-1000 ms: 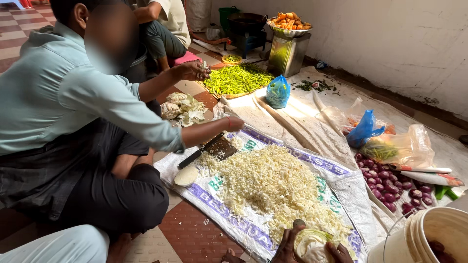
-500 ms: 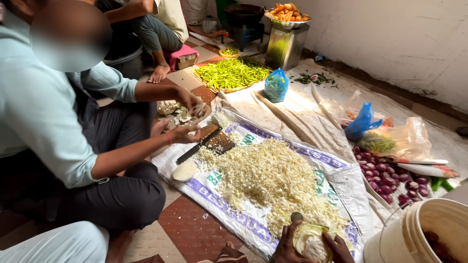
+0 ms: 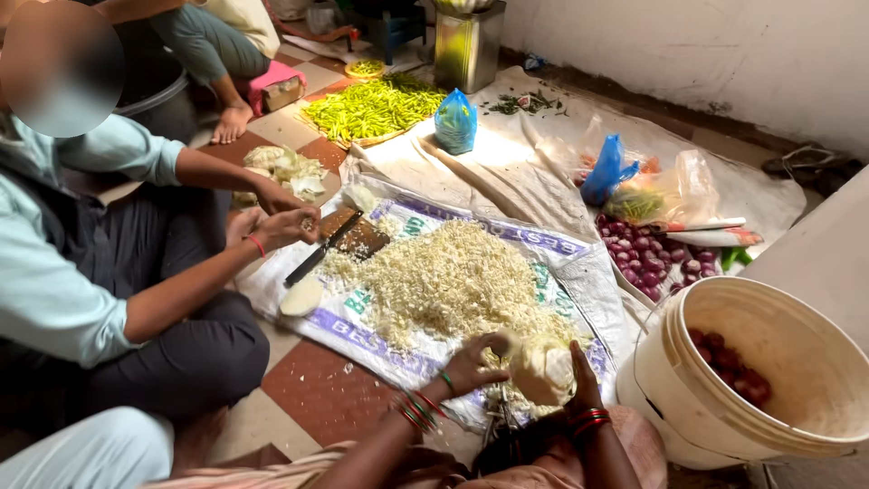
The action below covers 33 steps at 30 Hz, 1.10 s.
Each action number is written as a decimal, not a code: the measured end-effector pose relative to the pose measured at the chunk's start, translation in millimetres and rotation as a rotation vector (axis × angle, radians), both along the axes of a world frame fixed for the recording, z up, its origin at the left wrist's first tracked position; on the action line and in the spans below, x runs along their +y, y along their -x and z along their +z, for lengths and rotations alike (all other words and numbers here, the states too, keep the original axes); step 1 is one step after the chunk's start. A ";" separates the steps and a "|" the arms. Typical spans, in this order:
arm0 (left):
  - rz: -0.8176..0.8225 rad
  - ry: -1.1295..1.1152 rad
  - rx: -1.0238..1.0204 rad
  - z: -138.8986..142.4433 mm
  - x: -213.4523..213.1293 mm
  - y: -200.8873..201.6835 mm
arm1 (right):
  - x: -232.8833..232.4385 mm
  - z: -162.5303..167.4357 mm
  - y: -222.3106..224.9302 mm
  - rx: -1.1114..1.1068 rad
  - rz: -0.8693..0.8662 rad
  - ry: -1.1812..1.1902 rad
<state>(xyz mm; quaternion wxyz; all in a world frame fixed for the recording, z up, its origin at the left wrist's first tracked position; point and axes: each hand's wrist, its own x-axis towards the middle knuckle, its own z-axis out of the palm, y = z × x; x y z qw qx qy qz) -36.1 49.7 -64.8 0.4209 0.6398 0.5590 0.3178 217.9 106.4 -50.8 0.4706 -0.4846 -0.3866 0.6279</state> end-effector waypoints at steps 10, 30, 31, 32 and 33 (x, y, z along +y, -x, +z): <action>0.016 0.465 0.816 36.8 -79.3 183.5 | 4.7 9.7 21.0 0.642 0.131 0.017; 0.191 0.348 1.088 -49.0 -62.9 37.1 | -2.3 59.7 30.8 0.691 0.133 -0.282; 0.128 0.365 1.037 -51.3 -62.7 35.0 | -1.6 62.9 27.3 0.665 0.131 -0.284; 0.065 0.387 0.986 -53.9 -63.0 34.1 | -0.7 65.5 23.0 0.703 0.152 -0.282; 0.000 0.402 0.937 -54.5 -64.5 33.5 | 0.0 67.7 18.0 0.741 0.172 -0.283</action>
